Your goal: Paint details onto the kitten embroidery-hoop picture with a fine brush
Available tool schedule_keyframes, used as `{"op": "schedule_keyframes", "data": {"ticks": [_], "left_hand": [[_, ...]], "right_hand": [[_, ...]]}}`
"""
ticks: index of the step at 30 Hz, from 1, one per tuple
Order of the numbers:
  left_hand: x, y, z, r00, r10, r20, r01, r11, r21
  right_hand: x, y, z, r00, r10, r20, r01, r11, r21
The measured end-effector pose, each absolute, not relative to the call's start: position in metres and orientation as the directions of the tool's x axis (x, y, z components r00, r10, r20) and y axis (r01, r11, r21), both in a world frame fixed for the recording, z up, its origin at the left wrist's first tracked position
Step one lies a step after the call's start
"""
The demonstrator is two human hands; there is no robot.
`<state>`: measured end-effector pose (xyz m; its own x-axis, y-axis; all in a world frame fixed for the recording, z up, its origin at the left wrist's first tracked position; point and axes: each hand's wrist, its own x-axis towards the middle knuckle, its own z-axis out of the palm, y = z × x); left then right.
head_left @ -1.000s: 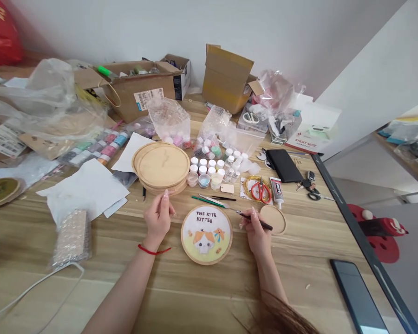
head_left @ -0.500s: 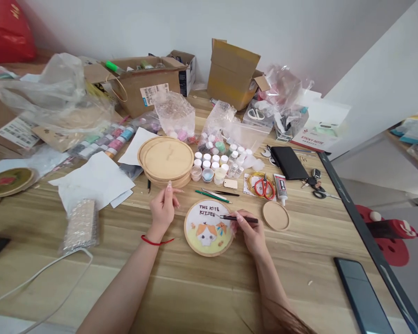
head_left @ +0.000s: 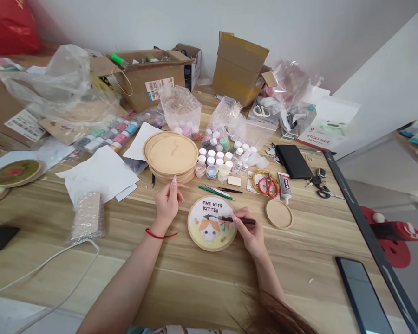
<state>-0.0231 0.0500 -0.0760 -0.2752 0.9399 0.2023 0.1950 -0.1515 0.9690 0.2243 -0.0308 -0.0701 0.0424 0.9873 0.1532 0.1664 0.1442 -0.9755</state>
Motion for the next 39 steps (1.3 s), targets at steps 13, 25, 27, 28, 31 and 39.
{"op": "schedule_keyframes", "data": {"ticks": [13, 25, 27, 28, 31, 39], "left_hand": [[-0.0223, 0.0507, -0.0741, -0.284, 0.941, 0.182, 0.181, -0.134, 0.974], [-0.0219, 0.0512, -0.0727, -0.285, 0.946, 0.156, 0.171, -0.110, 0.979], [-0.0223, 0.0514, -0.0736, -0.282, 0.947, 0.155, 0.171, -0.109, 0.979], [-0.0224, 0.0516, -0.0741, -0.281, 0.948, 0.153, 0.172, -0.107, 0.979], [-0.0228, 0.0519, -0.0752, -0.281, 0.948, 0.148, 0.178, -0.100, 0.979], [-0.0227, 0.0516, -0.0732, -0.280, 0.947, 0.156, 0.194, -0.104, 0.976]], "right_hand": [[0.2223, -0.0314, -0.0710, 0.040, 0.995, 0.094, 0.141, 0.088, -0.986], [0.2217, -0.0314, -0.0706, 0.049, 0.996, 0.075, 0.148, 0.067, -0.987], [0.2216, -0.0311, -0.0707, 0.059, 0.996, 0.073, 0.152, 0.064, -0.986], [0.2215, -0.0310, -0.0706, 0.056, 0.996, 0.071, 0.155, 0.061, -0.986], [0.2214, -0.0306, -0.0696, 0.044, 0.997, 0.060, 0.167, 0.052, -0.985], [0.2216, -0.0313, -0.0670, 0.040, 0.997, 0.058, 0.167, 0.051, -0.985]]}}
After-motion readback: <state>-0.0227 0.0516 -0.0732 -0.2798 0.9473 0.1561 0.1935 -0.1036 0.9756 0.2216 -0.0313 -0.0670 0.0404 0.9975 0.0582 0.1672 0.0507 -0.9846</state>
